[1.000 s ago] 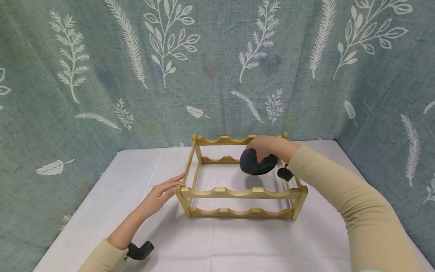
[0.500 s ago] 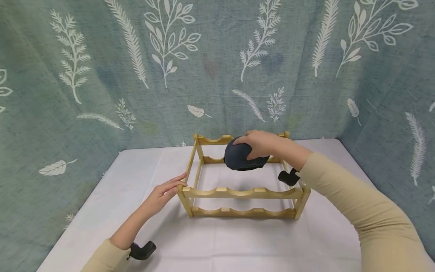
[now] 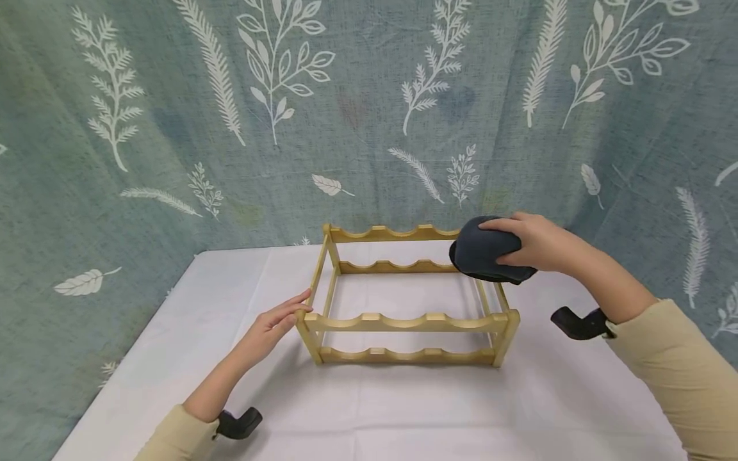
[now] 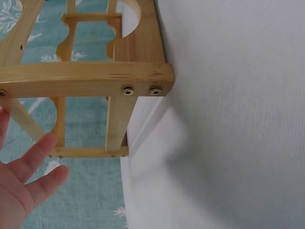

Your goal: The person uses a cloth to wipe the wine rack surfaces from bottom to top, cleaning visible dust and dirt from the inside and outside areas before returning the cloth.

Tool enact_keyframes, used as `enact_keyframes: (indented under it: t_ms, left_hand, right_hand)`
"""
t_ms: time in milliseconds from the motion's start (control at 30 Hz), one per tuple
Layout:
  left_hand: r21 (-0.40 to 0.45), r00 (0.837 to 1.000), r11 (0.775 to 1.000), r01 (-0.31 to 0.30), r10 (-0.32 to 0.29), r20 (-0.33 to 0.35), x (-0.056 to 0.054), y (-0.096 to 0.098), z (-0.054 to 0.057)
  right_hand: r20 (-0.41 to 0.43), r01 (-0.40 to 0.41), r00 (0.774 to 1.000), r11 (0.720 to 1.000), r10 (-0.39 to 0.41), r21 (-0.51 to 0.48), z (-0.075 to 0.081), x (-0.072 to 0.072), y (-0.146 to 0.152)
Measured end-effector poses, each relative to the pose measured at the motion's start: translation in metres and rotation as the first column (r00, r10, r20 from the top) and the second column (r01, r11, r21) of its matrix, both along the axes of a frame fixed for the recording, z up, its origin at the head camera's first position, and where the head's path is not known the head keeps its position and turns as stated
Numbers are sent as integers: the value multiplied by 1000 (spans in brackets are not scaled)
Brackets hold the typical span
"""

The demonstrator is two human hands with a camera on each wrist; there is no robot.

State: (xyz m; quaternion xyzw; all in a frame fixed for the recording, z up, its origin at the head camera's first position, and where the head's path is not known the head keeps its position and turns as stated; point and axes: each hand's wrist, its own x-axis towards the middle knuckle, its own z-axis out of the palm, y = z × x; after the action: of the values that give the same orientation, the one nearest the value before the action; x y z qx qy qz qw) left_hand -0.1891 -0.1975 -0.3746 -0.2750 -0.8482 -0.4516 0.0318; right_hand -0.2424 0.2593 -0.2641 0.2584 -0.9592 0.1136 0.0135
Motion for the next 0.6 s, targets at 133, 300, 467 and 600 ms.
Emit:
enact_keyframes:
  t_ms: [133,300,467,600]
  left_hand:
    - [34,1000,999,0,0,8,-7,-3,-13]
    - [51,1000,999,-5,4,10,-16,-8,-31]
    - [72,1000,997,11,-12,7,-16,-9,-33]
    - [65,1000,998,3,-4,12,-15,-8,-32]
  right_hand:
    - [6,102,995,990,-102,-102,-22,-2,17]
    - [16,144,989,953,-144,-266,-50,-7,24]
    - [130,188,980,923,-152,-335,-65,-8,21]
    - [169,228,969,910,-178,-347,-67,-4,19]
